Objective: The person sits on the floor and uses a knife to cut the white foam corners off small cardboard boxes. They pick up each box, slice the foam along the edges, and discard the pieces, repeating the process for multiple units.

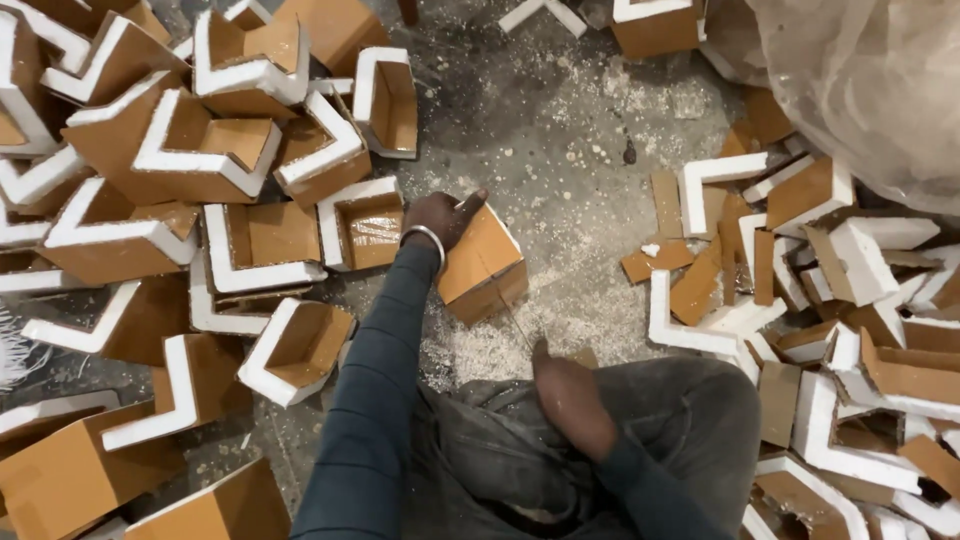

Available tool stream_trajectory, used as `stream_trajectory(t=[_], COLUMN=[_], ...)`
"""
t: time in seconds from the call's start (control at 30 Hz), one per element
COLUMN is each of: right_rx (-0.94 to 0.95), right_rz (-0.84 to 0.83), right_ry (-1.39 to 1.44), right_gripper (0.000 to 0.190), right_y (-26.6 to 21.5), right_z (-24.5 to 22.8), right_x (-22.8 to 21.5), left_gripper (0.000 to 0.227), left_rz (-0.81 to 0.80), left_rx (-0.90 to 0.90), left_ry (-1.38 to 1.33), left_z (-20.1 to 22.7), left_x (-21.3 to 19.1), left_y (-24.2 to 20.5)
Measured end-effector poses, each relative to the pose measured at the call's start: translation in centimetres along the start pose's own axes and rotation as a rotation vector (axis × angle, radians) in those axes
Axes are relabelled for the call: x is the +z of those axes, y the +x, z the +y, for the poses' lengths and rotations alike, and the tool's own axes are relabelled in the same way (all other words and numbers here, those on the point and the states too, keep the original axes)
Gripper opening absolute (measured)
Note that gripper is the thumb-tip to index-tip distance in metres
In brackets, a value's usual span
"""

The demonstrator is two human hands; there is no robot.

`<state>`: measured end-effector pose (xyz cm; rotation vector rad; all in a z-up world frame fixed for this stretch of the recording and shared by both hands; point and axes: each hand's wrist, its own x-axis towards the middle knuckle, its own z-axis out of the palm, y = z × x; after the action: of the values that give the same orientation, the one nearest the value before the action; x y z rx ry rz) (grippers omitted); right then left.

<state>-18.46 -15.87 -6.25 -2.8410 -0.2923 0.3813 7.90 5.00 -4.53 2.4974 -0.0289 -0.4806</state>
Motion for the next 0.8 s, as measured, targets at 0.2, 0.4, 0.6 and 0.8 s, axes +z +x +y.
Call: stream_trajectory(t=[0.2, 0.4, 0.6, 0.8], right_rx=[-0.046, 0.091, 0.136, 0.083], right_rz=[-0.01, -0.159, -0.194, -0.06], right_ry=[0.03, 0.053, 0.097, 0.124], right_gripper=[0.04, 0.05, 0.055, 0.038], right_y=[7.6, -1.6, 4.1, 7.4], right_z=[-0.7, 1.1, 0.1, 0.3], right_x=[1.2, 2.0, 2.3, 5.6], left_gripper=[0.086, 0.088, 0.09, 0.092], left_rz=[0.017, -0.055, -0.072, -0.051], left_rx=[-0.004, -0.019, 0.017, 0.0], left_ry=[0.046, 0.055, 0.017, 0.024], left_z=[0.2, 0.0, 0.1, -0.7], left_x=[0.3, 0.5, -0.3, 0.8], left_y=[1.5, 1.6, 1.5, 0.9])
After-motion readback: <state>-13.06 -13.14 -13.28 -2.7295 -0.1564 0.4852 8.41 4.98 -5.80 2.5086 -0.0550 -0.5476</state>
